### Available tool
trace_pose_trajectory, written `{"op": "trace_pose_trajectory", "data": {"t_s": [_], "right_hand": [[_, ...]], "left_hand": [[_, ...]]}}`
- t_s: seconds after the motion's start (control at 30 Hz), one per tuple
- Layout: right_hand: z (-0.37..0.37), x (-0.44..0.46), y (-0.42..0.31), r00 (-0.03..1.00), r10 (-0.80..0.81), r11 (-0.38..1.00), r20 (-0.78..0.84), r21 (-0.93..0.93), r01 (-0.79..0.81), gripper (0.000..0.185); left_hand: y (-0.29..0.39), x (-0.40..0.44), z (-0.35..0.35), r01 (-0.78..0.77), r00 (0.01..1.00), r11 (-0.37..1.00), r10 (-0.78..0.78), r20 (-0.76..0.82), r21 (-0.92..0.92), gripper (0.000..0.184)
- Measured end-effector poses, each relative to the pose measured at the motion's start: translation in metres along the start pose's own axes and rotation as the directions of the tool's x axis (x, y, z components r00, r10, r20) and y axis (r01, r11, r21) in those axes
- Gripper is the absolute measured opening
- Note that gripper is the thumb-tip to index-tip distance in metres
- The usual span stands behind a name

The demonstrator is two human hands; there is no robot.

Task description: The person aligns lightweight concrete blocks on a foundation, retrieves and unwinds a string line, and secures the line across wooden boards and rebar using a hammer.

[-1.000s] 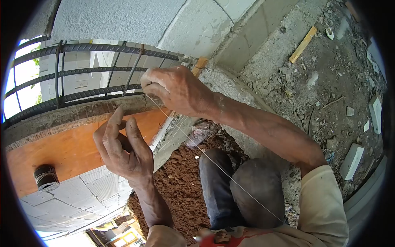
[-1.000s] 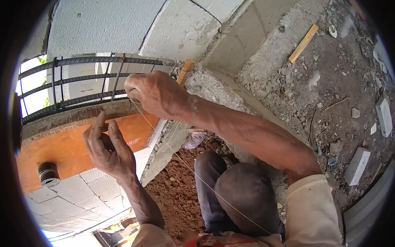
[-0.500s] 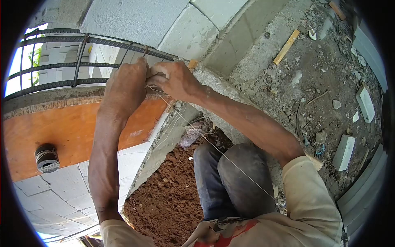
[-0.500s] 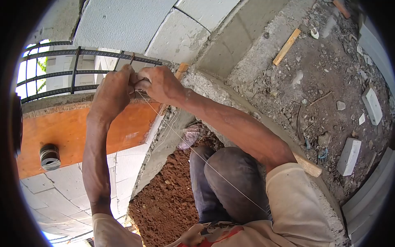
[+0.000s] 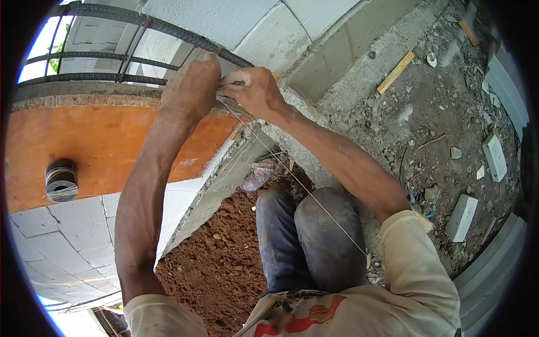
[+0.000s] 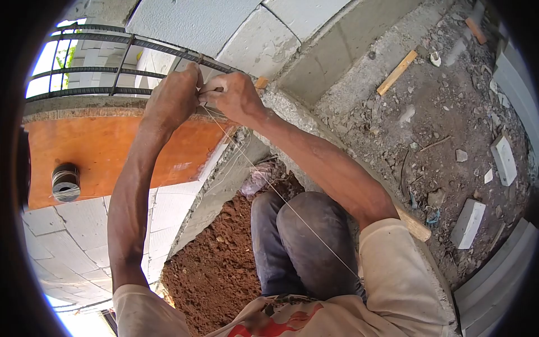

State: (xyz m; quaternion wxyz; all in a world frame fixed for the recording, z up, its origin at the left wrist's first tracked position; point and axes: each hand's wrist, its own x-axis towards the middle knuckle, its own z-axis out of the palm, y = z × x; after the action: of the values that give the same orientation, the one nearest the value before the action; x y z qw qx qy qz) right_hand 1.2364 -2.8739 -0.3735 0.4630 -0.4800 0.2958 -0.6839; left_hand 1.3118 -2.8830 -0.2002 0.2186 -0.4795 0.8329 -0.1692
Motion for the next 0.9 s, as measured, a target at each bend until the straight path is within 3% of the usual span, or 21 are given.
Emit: {"op": "trace_pose_trajectory", "data": {"t_s": [0.1, 0.4, 0.53, 0.57, 0.73, 0.8, 0.87, 0.9], "right_hand": [[-0.007, -0.001, -0.020, 0.996, 0.090, 0.989, 0.016, -0.123, -0.087, 0.017], [-0.022, 0.005, -0.028, 0.939, 0.292, 0.956, 0.179, -0.055, -0.287, 0.020], [-0.031, -0.011, -0.026, 0.978, 0.163, 0.981, 0.131, -0.130, -0.146, 0.029], [-0.046, -0.024, -0.038, 0.972, 0.167, 0.962, 0.164, -0.245, -0.124, 0.034], [-0.139, -0.147, -0.110, 0.885, 0.350, 0.751, 0.307, -0.656, -0.069, 0.051], [-0.164, -0.204, -0.152, 0.830, 0.484, 0.570, 0.277, -0.820, -0.059, 0.054], [-0.176, -0.265, -0.167, 0.860, 0.498, 0.289, 0.114, -0.957, -0.040, 0.054], [-0.184, -0.279, -0.170, 0.859, 0.501, 0.288, 0.107, -0.957, -0.049, 0.054]], "left_hand": [[0.007, -0.002, -0.002, 0.046, 0.998, 0.998, -0.048, 0.034, 0.051, 0.031], [0.021, -0.002, -0.004, 0.116, 0.992, 0.993, -0.116, 0.046, 0.018, 0.042], [0.011, -0.003, 0.008, 0.030, 0.997, 1.000, -0.030, -0.069, -0.003, 0.032], [0.009, -0.002, 0.009, 0.015, 0.997, 1.000, -0.016, -0.072, -0.013, 0.030], [0.008, -0.001, 0.010, -0.015, 0.997, 0.999, 0.012, -0.073, -0.044, 0.022], [0.006, -0.002, 0.014, -0.038, 0.994, 0.999, 0.035, -0.099, -0.030, 0.020], [0.004, -0.001, 0.014, -0.050, 0.994, 0.998, 0.046, -0.100, -0.035, 0.020], [0.003, 0.000, 0.014, -0.058, 0.994, 0.998, 0.055, -0.097, -0.035, 0.020]]}}
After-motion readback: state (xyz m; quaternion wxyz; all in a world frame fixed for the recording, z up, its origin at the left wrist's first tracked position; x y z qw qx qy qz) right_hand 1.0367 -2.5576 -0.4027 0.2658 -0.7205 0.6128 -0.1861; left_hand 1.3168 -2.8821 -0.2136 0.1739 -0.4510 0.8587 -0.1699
